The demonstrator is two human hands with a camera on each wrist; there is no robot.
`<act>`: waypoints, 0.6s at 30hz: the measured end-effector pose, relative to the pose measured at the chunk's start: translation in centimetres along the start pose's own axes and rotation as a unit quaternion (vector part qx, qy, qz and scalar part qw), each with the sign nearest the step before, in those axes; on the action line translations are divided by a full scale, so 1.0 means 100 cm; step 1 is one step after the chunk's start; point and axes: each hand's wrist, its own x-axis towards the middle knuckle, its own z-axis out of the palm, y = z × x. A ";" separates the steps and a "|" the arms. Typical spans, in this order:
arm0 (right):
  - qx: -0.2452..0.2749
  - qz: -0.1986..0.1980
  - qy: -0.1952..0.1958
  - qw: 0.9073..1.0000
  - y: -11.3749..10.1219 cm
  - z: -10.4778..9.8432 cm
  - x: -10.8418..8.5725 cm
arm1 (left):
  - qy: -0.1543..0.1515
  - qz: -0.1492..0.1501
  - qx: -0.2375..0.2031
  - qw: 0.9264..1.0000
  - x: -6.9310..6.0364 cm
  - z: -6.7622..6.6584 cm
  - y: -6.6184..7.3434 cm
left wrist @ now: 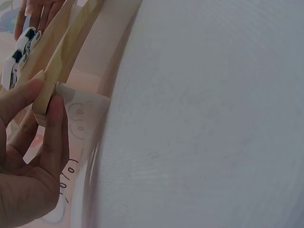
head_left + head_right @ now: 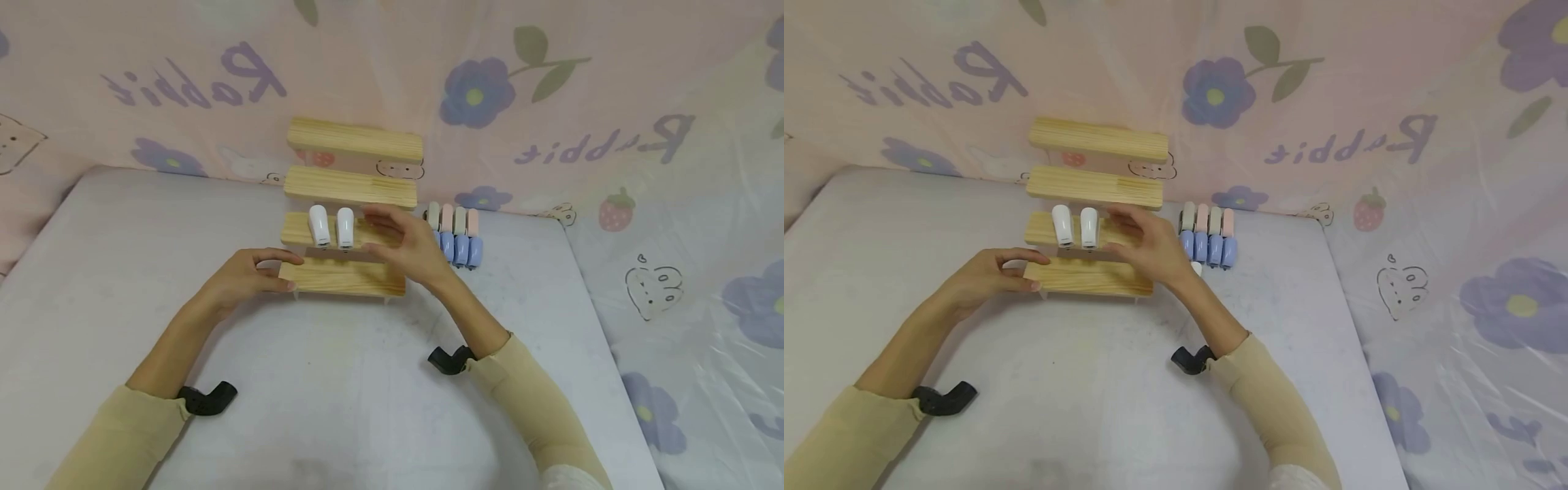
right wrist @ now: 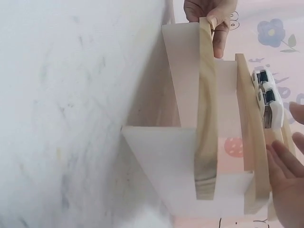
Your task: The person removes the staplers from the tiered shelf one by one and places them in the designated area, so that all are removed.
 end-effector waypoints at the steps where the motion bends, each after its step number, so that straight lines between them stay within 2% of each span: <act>1: 0.004 0.007 -0.005 1.000 0.004 0.001 0.002 | 0.000 0.000 0.000 1.000 0.000 -0.001 0.000; 6: -0.005 0.022 -0.023 0.999 0.022 0.007 0.009 | -0.003 -0.001 -0.002 1.000 0.001 0.000 0.001; 14: -0.081 0.050 -0.049 0.994 0.023 0.010 0.018 | -0.005 -0.002 -0.006 1.000 -0.001 0.000 0.002; 18: -0.108 0.049 -0.058 0.991 0.023 0.012 0.022 | -0.004 -0.003 -0.002 1.000 0.000 -0.001 0.001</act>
